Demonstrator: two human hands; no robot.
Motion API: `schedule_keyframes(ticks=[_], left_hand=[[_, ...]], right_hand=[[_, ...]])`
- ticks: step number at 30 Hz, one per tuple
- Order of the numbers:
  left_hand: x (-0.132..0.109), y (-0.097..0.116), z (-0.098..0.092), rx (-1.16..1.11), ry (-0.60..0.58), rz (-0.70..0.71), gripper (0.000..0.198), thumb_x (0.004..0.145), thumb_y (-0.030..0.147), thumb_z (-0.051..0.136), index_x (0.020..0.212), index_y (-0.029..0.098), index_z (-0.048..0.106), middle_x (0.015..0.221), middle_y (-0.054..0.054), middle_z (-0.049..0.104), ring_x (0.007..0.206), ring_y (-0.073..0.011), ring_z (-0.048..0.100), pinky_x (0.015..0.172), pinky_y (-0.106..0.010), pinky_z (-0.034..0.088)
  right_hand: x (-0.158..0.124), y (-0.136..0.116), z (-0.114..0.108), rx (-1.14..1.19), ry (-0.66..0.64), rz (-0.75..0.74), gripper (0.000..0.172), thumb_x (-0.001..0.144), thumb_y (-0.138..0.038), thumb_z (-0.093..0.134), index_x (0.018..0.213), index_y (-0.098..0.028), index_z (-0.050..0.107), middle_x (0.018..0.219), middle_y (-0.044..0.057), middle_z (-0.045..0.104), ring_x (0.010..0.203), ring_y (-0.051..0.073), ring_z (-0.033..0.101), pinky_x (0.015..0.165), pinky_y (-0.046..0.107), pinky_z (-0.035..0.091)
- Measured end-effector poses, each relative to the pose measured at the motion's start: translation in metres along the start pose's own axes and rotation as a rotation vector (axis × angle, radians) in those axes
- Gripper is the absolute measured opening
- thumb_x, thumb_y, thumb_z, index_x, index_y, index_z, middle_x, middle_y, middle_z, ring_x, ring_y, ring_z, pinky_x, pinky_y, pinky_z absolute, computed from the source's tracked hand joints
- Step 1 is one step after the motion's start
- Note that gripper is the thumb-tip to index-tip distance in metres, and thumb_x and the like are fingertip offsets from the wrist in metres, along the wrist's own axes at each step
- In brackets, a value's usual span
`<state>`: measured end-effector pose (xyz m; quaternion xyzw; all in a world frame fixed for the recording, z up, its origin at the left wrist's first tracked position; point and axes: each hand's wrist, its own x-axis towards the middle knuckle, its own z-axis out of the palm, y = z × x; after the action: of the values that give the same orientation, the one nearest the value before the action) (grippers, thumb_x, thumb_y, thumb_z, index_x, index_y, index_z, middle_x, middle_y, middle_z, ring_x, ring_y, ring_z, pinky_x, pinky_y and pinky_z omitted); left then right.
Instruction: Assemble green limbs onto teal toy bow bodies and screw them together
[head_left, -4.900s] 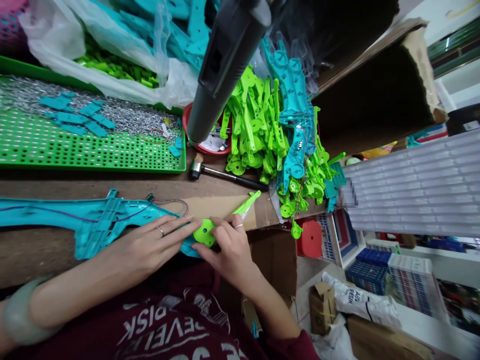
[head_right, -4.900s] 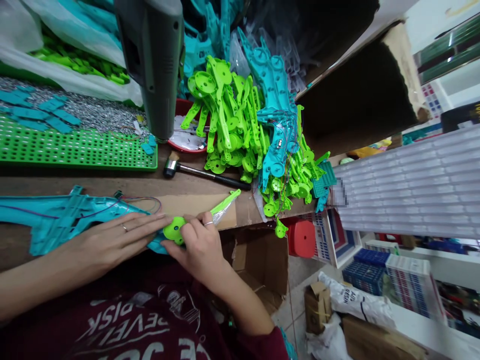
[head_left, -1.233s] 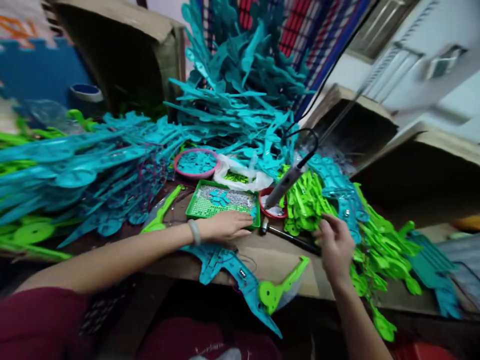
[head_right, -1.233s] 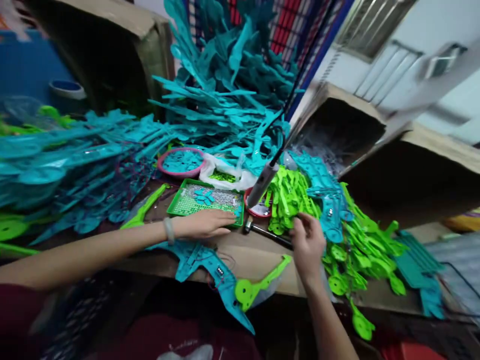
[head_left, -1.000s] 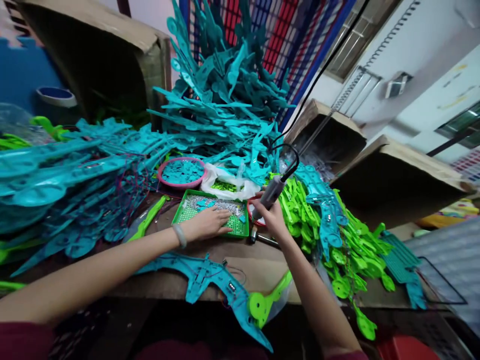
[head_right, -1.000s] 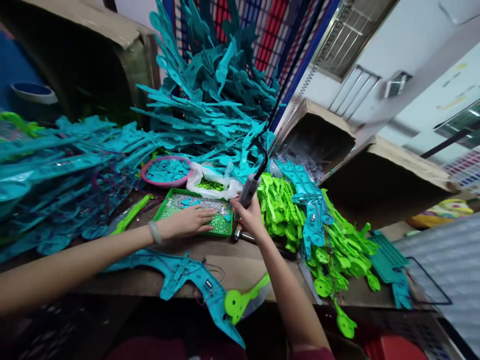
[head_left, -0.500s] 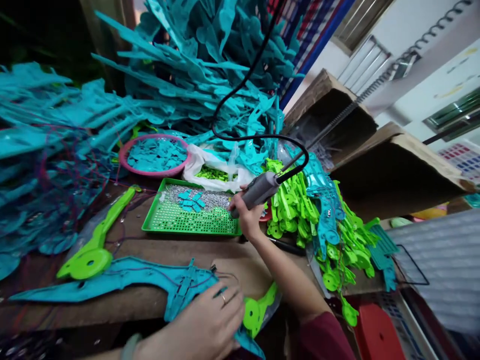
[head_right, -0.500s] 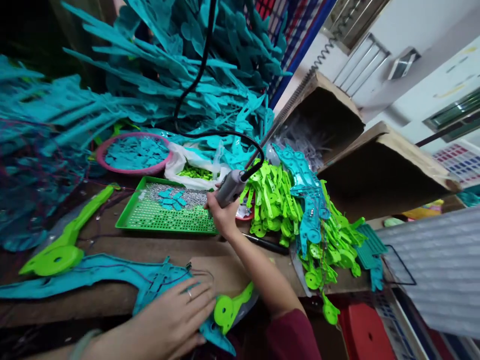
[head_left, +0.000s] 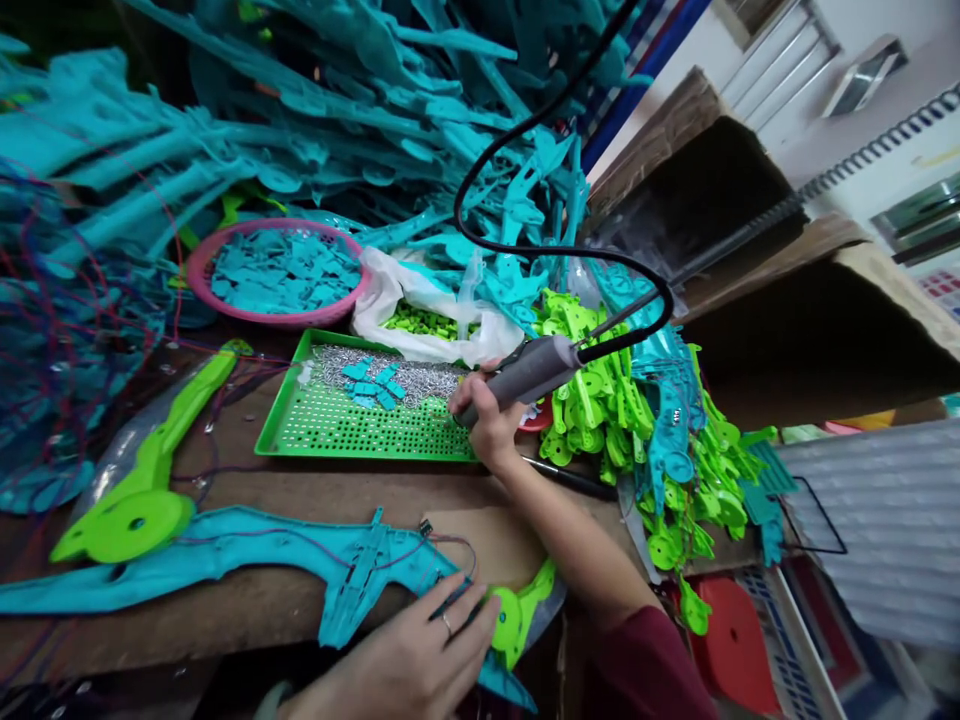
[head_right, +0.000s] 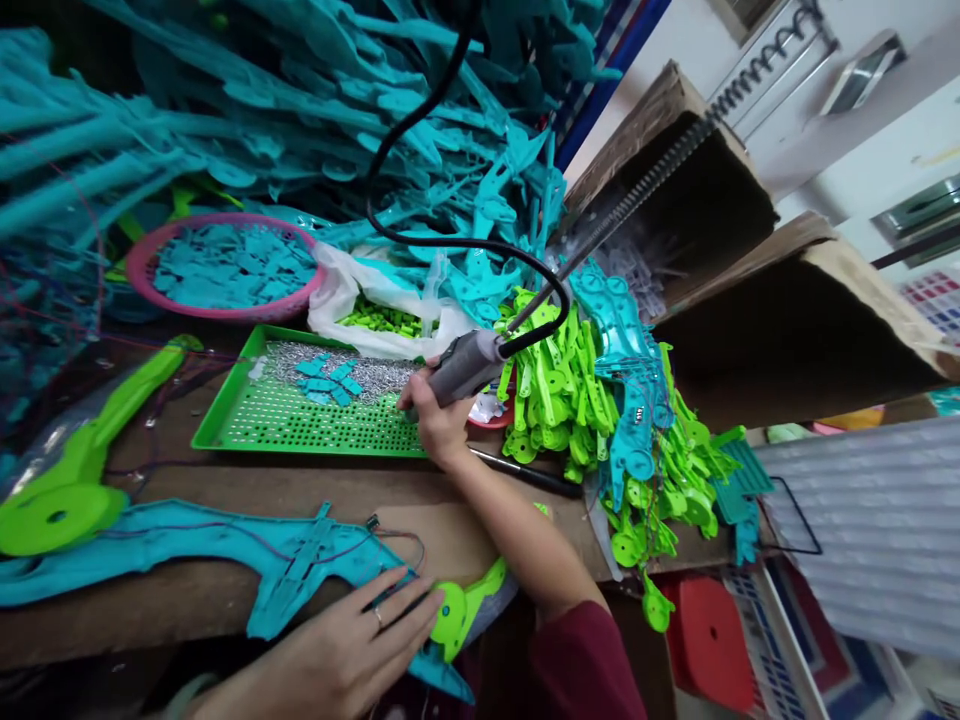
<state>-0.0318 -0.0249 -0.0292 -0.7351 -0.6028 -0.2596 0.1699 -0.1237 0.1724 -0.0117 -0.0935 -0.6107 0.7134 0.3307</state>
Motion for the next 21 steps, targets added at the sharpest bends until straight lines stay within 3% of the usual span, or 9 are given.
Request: schedule_keyframes(ticks=[6,8,11,14,16,21], left_hand=[[0.009,-0.002,0.009,0.041,-0.077,-0.012,0.039,0.101,0.026,0.042,0.133,0.018,0.062,0.140,-0.005,0.060,0.130,-0.0244,0.054,0.109,-0.042,0.041],[0.009,-0.001,0.010,0.072,-0.085,-0.037,0.041,0.100,0.025,0.042,0.137,0.016,0.060,0.144,-0.006,0.057,0.131,-0.0264,0.053,0.111,-0.044,0.039],[-0.001,0.002,0.013,0.072,-0.088,-0.109,0.044,0.098,0.021,0.040,0.137,0.014,0.059,0.146,-0.012,0.055,0.129,-0.0309,0.055,0.109,-0.051,0.038],[-0.015,0.007,0.017,-0.018,-0.059,-0.148,0.045,0.096,0.018,0.039,0.135,0.011,0.060,0.148,-0.015,0.053,0.130,-0.0341,0.054,0.111,-0.056,0.036],[-0.020,0.010,0.020,-0.102,-0.012,-0.177,0.044,0.095,0.016,0.040,0.133,0.008,0.061,0.149,-0.016,0.052,0.133,-0.0352,0.052,0.114,-0.056,0.033],[-0.023,0.013,0.019,-0.213,-0.007,-0.199,0.049,0.096,0.016,0.038,0.141,0.006,0.053,0.153,-0.016,0.047,0.139,-0.0352,0.047,0.122,-0.053,0.025]], right_hand=[[0.005,0.002,0.010,-0.081,0.030,0.002,0.035,0.082,-0.040,0.073,0.100,-0.021,0.051,0.055,-0.009,0.055,0.044,0.011,0.054,0.050,0.026,0.045],[0.005,-0.013,0.015,-0.086,0.073,-0.017,0.037,0.081,-0.041,0.073,0.103,-0.021,0.051,0.054,-0.010,0.054,0.043,0.011,0.053,0.048,0.026,0.044],[-0.007,-0.059,0.009,-0.088,0.163,-0.094,0.036,0.082,-0.041,0.070,0.106,-0.024,0.050,0.055,-0.010,0.050,0.043,0.011,0.052,0.048,0.027,0.046],[-0.033,-0.109,-0.020,-0.194,0.230,-0.205,0.026,0.086,-0.042,0.062,0.104,-0.028,0.049,0.056,-0.010,0.045,0.043,0.012,0.049,0.045,0.026,0.045],[-0.056,-0.126,-0.049,-0.309,0.289,-0.240,0.022,0.087,-0.040,0.060,0.102,-0.030,0.048,0.055,-0.009,0.043,0.043,0.012,0.047,0.044,0.026,0.044],[-0.096,-0.113,-0.119,-0.461,0.529,-0.162,0.027,0.084,-0.039,0.061,0.102,-0.029,0.045,0.055,-0.009,0.042,0.044,0.014,0.045,0.047,0.029,0.044]])
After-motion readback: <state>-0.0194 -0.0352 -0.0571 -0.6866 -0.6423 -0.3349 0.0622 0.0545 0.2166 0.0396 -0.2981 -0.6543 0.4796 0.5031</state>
